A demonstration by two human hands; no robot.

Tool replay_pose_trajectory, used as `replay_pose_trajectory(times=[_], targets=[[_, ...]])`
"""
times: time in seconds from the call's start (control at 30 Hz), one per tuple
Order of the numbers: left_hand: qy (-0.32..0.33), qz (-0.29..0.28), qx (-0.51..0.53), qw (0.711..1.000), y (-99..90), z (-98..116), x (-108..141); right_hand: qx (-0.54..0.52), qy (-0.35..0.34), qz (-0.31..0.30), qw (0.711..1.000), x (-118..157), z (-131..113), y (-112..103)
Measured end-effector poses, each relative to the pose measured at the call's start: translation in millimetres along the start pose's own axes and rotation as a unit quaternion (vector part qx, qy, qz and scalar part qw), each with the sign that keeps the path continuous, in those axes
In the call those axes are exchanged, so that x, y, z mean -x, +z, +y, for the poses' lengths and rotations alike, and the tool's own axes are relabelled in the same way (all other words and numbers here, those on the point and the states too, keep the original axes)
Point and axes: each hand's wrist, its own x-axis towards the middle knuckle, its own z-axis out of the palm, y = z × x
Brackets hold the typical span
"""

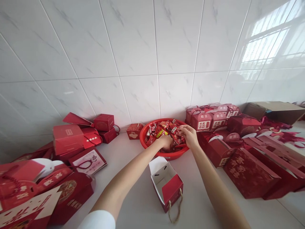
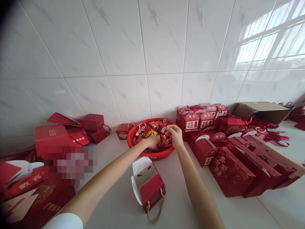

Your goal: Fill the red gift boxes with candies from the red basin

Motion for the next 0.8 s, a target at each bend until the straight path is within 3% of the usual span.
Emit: replay_pose_trajectory(times=[0.2, 0.4, 0.57, 0.8], targets=[[0.014, 0.049, 0.061, 0.997, -13.4, -19, 5, -0.004, -0.007, 0.015, 1.0, -3, 4, -1], [0.018, -0.021, 0.074, 0.997, -5.0, -16, 2, 0.004, -0.01, 0.016, 1.0, -3, 6, 0], [0.026, -0.042, 0.062, 0.997, 2.4, -4, 0, 0.013, -0.015, 0.017, 1.0, -4, 7, -1], [0.042, -0.033, 0.058, 0.997, -4.9, -13, 2, 0.013, -0.019, 0.017, 1.0, -4, 8, 0]])
